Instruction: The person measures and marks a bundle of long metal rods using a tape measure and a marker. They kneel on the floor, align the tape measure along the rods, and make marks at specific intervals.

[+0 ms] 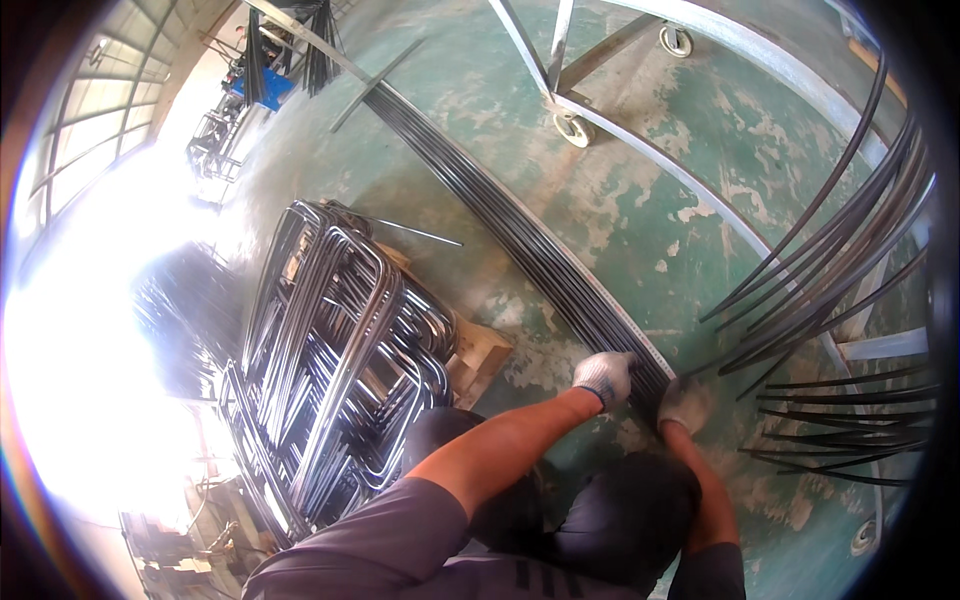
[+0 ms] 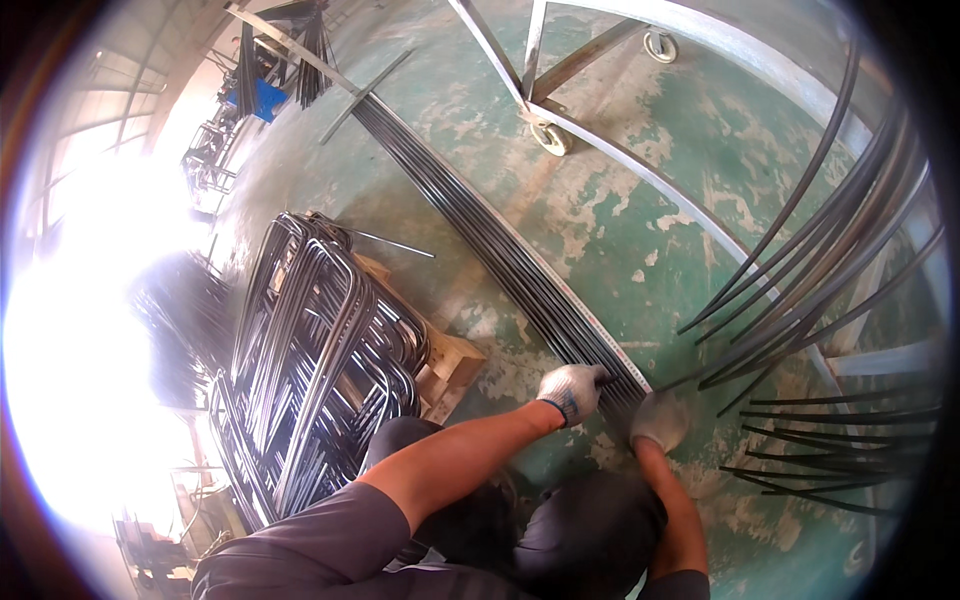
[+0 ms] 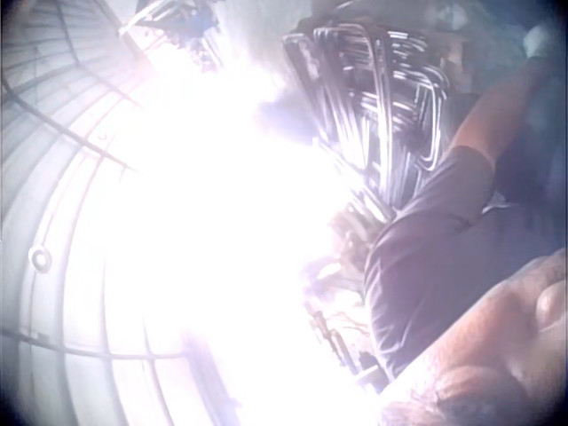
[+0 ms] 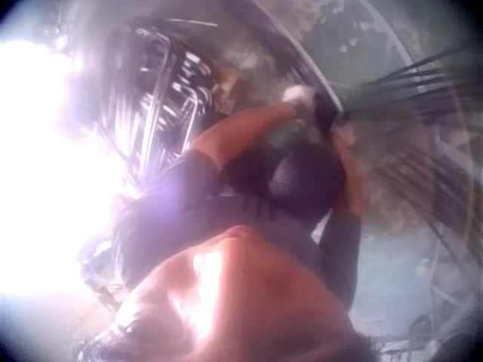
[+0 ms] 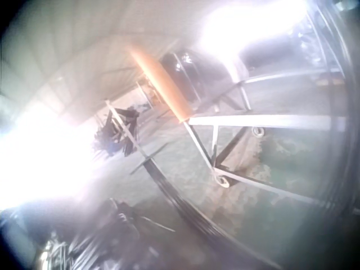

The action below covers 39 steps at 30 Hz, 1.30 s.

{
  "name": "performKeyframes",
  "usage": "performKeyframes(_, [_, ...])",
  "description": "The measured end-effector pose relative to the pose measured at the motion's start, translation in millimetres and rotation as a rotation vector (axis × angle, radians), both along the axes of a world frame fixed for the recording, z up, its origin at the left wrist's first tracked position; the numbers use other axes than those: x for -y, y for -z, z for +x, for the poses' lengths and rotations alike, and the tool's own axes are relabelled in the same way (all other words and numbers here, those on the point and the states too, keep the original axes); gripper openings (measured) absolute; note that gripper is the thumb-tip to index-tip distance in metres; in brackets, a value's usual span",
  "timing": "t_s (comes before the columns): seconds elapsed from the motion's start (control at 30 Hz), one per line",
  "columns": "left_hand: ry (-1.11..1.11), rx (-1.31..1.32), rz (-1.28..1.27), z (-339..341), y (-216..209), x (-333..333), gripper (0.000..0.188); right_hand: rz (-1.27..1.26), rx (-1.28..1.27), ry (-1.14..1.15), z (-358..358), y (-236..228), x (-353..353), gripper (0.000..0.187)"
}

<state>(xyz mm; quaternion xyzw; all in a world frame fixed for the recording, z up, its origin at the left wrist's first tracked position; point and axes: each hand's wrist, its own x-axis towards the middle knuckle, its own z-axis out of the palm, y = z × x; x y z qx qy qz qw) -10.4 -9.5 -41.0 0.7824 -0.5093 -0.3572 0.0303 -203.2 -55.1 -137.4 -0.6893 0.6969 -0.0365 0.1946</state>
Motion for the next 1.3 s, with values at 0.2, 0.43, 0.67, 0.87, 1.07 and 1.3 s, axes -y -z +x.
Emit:
performKeyframes(0.2, [-0.016,0.000,0.003,3,-1,-4,0.032,0.071,-0.023,0.018,0,8,4,0.032])
performKeyframes(0.43, [-0.015,-0.003,0.004,6,-4,-9,0.033,0.088,-0.032,0.024,1,10,4,0.034])
performKeyframes(0.67, [-0.009,0.020,-0.009,9,-4,-14,0.032,0.136,-0.092,-0.062,-14,16,7,0.037])
performKeyframes(0.87, [-0.027,0.010,-0.023,7,-3,-15,0.032,0.128,-0.092,-0.179,-30,2,11,0.035])
performKeyframes(1.07, [-0.024,0.024,-0.022,1,-5,-12,0.032,0.032,-0.026,-0.078,-21,-11,11,0.033])
performKeyframes(1.3, [-0.036,0.021,-0.013,8,1,-16,0.033,-0.029,0.019,-0.026,-20,4,6,0.032])
